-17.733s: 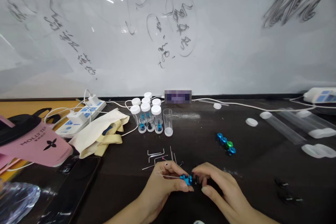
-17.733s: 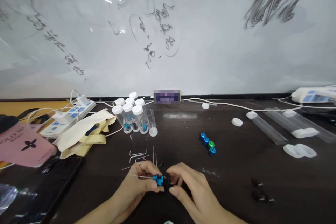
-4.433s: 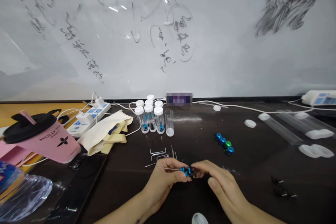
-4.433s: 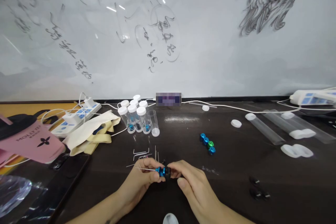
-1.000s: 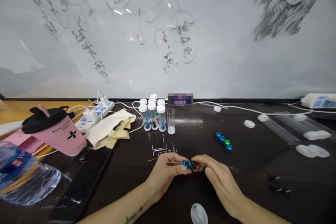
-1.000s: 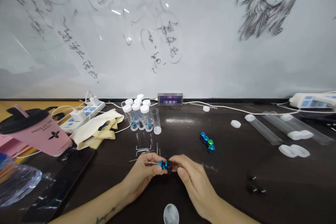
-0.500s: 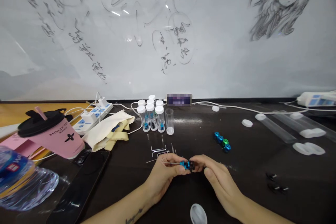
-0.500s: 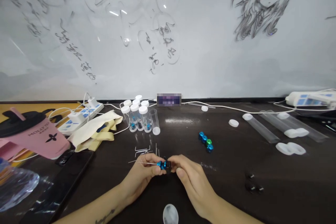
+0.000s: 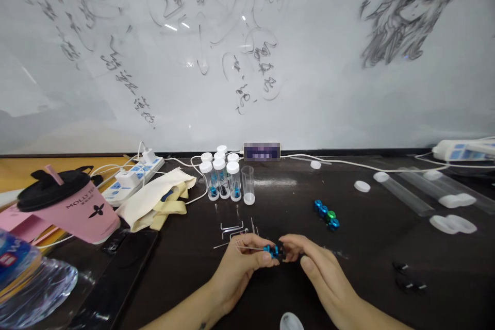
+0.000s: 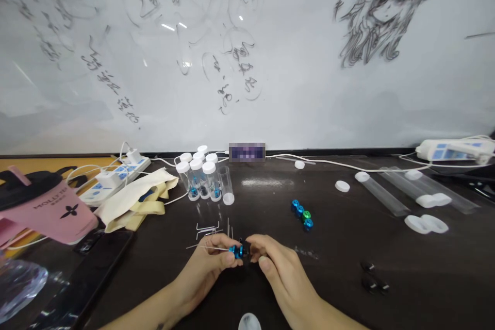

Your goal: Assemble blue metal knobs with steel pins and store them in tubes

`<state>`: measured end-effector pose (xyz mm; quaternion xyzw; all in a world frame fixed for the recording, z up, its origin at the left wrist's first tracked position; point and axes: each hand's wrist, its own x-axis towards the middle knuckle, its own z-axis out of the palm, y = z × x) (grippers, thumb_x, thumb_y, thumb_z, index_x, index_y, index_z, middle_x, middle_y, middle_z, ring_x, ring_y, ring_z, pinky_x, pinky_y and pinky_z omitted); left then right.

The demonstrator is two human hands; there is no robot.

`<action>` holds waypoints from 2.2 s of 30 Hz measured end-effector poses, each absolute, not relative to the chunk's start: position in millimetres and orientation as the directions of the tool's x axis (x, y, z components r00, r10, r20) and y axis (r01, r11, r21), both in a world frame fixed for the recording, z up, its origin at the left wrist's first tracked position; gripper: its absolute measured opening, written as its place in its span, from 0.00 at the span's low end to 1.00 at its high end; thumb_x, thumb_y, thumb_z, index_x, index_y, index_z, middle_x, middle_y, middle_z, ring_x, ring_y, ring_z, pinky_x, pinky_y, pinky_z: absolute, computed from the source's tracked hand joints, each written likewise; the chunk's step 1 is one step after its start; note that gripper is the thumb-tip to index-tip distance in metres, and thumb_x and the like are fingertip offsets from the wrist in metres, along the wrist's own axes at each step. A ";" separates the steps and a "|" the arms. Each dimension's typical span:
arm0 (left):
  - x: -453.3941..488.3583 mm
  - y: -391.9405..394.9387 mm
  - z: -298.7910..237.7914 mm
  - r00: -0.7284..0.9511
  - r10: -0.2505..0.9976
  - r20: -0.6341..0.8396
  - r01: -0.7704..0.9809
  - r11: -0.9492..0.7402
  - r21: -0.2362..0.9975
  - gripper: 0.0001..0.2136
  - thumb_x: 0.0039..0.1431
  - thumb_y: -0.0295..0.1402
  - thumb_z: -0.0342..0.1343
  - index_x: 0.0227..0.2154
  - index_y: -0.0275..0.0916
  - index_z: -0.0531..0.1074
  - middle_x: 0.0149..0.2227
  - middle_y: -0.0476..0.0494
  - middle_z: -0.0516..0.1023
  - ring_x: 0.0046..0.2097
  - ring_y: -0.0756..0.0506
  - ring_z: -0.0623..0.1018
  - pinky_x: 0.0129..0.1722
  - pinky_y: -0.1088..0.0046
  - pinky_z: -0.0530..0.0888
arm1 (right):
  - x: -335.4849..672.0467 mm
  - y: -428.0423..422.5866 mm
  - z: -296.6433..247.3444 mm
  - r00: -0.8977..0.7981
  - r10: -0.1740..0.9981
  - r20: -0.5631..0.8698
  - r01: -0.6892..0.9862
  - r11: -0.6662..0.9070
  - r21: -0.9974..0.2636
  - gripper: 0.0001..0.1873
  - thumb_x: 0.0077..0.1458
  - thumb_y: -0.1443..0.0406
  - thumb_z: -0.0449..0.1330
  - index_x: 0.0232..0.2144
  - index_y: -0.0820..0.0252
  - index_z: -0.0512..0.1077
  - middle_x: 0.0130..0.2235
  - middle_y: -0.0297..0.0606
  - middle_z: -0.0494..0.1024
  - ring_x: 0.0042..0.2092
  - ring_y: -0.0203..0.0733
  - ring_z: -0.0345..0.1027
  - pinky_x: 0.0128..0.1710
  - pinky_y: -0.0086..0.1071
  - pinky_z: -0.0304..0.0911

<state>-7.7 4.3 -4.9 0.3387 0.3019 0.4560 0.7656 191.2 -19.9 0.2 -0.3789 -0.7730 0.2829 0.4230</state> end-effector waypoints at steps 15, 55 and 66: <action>-8.5 4.7 -5.1 0.397 0.906 -0.150 -0.472 0.341 0.813 0.11 0.40 0.26 0.71 0.30 0.33 0.80 0.29 0.44 0.82 0.31 0.50 0.79 0.38 0.76 0.73 | 190.0 -19.8 -0.4 -0.384 0.807 0.449 0.364 0.579 -0.730 0.15 0.67 0.59 0.48 0.52 0.55 0.66 0.41 0.40 0.77 0.40 0.41 0.73 0.41 0.34 0.69; -8.0 4.9 -8.2 0.390 0.909 -0.146 -0.500 0.342 0.796 0.09 0.42 0.28 0.71 0.28 0.32 0.79 0.28 0.43 0.82 0.29 0.50 0.79 0.35 0.77 0.75 | 190.4 -20.2 5.9 -0.403 0.802 0.440 0.398 0.587 -0.705 0.13 0.67 0.63 0.46 0.47 0.53 0.68 0.39 0.37 0.76 0.39 0.42 0.72 0.39 0.34 0.66; -7.8 6.3 -7.2 0.381 0.914 -0.143 -0.503 0.334 0.797 0.12 0.41 0.28 0.71 0.31 0.32 0.79 0.27 0.43 0.82 0.29 0.50 0.80 0.34 0.78 0.75 | 191.0 -19.7 0.9 -0.377 0.788 0.487 0.389 0.612 -0.689 0.14 0.68 0.62 0.46 0.51 0.53 0.66 0.39 0.37 0.77 0.39 0.41 0.73 0.39 0.32 0.67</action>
